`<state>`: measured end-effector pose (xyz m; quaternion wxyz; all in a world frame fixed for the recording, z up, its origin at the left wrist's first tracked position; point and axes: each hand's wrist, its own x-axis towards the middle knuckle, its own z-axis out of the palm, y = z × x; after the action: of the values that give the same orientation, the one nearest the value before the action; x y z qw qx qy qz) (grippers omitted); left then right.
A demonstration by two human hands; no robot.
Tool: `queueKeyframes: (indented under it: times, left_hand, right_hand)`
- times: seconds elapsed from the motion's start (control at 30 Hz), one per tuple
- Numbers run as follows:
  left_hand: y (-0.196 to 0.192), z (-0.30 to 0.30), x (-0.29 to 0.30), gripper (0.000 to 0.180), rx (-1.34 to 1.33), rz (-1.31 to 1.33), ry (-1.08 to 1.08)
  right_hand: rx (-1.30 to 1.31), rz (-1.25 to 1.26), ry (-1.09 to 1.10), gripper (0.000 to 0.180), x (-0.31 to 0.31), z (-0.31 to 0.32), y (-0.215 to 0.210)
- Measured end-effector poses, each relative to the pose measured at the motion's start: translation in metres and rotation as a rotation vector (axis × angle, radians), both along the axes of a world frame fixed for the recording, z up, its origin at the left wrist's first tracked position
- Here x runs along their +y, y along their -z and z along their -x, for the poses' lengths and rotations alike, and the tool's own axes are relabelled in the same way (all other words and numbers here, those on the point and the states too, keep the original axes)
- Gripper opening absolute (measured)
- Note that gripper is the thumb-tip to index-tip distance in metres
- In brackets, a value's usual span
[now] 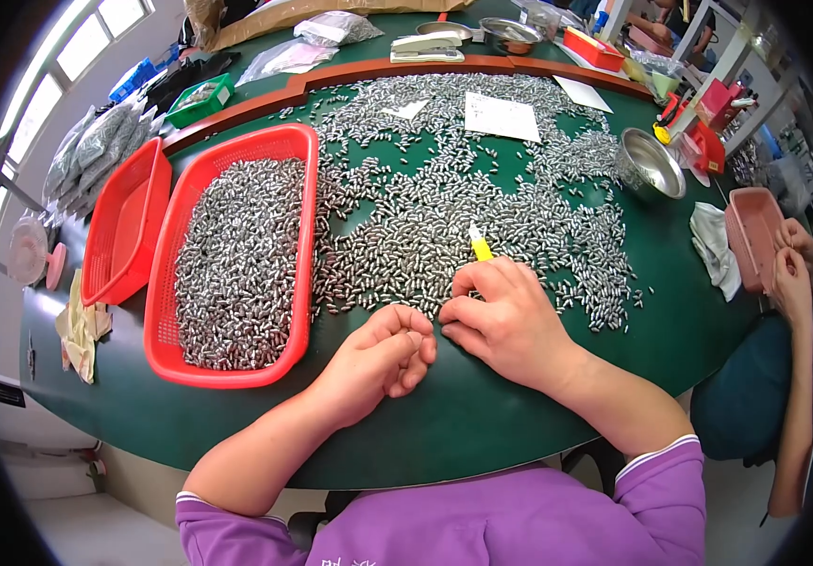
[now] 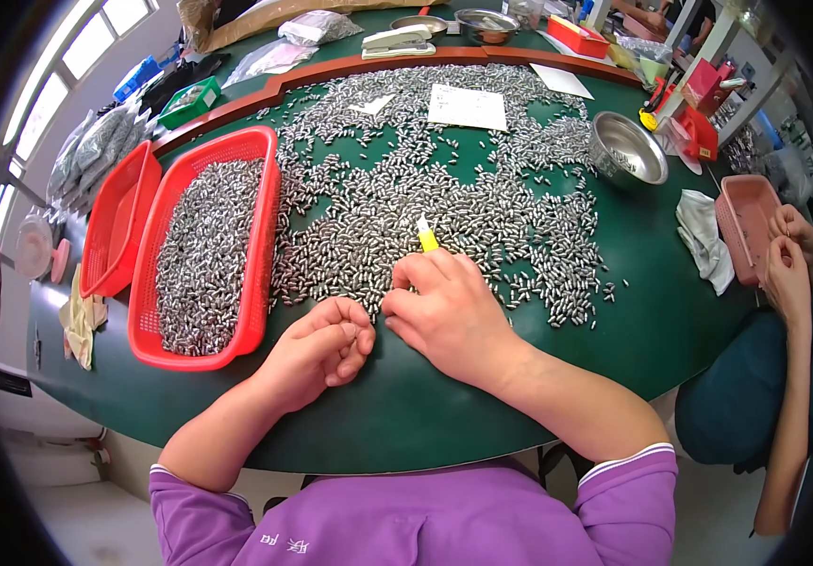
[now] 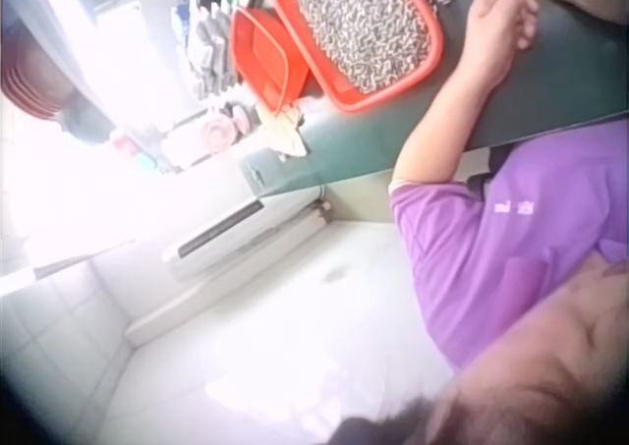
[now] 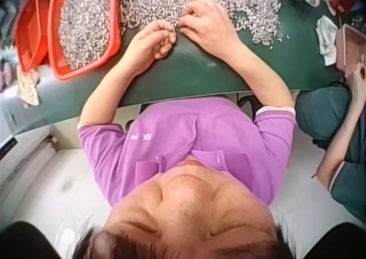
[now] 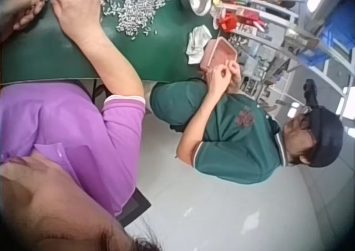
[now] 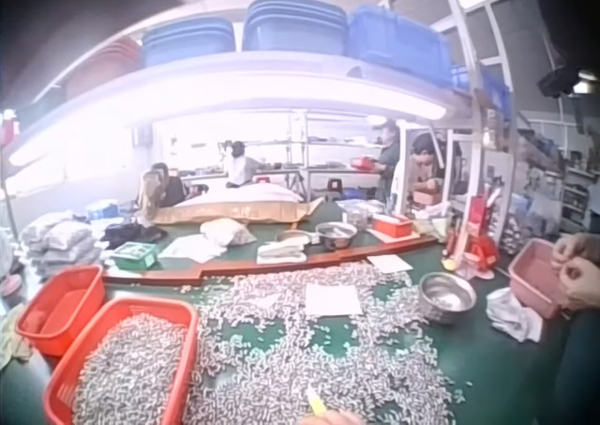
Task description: Sorting and inspecting small metal components on a workbench in a factory environment.
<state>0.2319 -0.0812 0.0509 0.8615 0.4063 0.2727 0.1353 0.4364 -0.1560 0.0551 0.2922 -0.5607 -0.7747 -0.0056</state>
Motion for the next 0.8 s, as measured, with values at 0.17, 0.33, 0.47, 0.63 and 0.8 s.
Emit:
queueKeyframes:
  times: [0.17, 0.33, 0.47, 0.63, 0.8]
  left_hand:
    - [0.0019, 0.0006, 0.001, 0.01, -0.018, -0.016, 0.051]
    - [-0.0024, 0.001, 0.0017, 0.014, 0.017, -0.092, 0.164]
    - [-0.0023, 0.0011, 0.0011, 0.015, 0.009, -0.085, 0.174]
    - [-0.0011, 0.0016, 0.0014, 0.016, -0.003, -0.067, 0.162]
    - [-0.0022, 0.001, 0.0006, 0.016, 0.02, -0.083, 0.155]
  right_hand:
    - [0.07, 0.0, -0.01, 0.016, 0.0013, -0.0027, -0.001]
    - [0.333, 0.018, -0.096, 0.016, -0.0007, -0.0021, -0.0069]
    - [0.343, 0.043, -0.135, 0.016, -0.0006, -0.0048, -0.0066]
    - [0.419, 0.05, -0.158, 0.016, -0.0012, -0.0019, -0.0043]
    - [0.386, 0.006, -0.168, 0.017, -0.0007, -0.0011, -0.0045]
